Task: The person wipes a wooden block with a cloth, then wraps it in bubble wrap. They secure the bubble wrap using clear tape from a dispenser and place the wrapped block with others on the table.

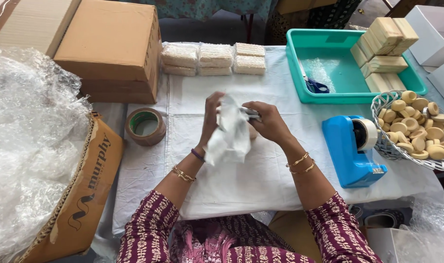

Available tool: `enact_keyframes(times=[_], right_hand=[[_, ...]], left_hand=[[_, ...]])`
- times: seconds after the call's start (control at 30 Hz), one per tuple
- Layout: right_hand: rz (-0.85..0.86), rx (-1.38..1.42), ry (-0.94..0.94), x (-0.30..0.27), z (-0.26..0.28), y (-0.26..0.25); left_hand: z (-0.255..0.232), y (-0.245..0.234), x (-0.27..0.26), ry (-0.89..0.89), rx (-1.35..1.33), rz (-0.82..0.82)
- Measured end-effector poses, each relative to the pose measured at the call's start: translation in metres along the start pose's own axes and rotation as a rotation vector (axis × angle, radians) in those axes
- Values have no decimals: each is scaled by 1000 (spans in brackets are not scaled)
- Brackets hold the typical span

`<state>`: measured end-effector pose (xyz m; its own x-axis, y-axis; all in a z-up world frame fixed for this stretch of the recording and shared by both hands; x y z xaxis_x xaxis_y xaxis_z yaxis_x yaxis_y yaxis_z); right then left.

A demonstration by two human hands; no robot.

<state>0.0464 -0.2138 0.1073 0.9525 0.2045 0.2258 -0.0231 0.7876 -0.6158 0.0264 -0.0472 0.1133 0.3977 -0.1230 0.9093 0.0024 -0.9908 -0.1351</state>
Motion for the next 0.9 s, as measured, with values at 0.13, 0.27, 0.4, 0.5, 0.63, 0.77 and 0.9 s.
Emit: enact_keyframes(times=[0.13, 0.27, 0.4, 0.5, 0.63, 0.77, 0.9], right_hand=[[-152, -106, 40, 12, -7, -49], [-561, -409, -29, 23, -33, -144], [-1090, -665, -304, -1, -13, -222], [-923, -850, 391, 46, -184, -264], [-592, -1085, 770, 49, -217, -230], [-210, -220, 198, 42, -66, -107], [248, 243, 19, 11, 26, -6]], left_hand=[[66, 22, -54, -434, -990, -314], [72, -25, -50, -307, -349, -391], [53, -43, -36, -176, -12, -326], [48, -30, -34, -218, -20, -268], [6, -20, -5, -55, 153, -131], [30, -6, -18, -234, -121, -130], [-20, -6, 4, 209, -36, -35]])
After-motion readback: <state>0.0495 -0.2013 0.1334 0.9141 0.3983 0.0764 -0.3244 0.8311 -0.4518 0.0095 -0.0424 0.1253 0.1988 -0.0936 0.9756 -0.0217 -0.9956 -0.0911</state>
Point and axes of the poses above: each hand's wrist, its own x-axis towards the middle knuckle, its own y-axis out of the palm, z = x × y, the point moved 10 cm from there along x, towards the middle knuckle, and after that the axes turned 11 degrees about y, right-handed, at the moved point
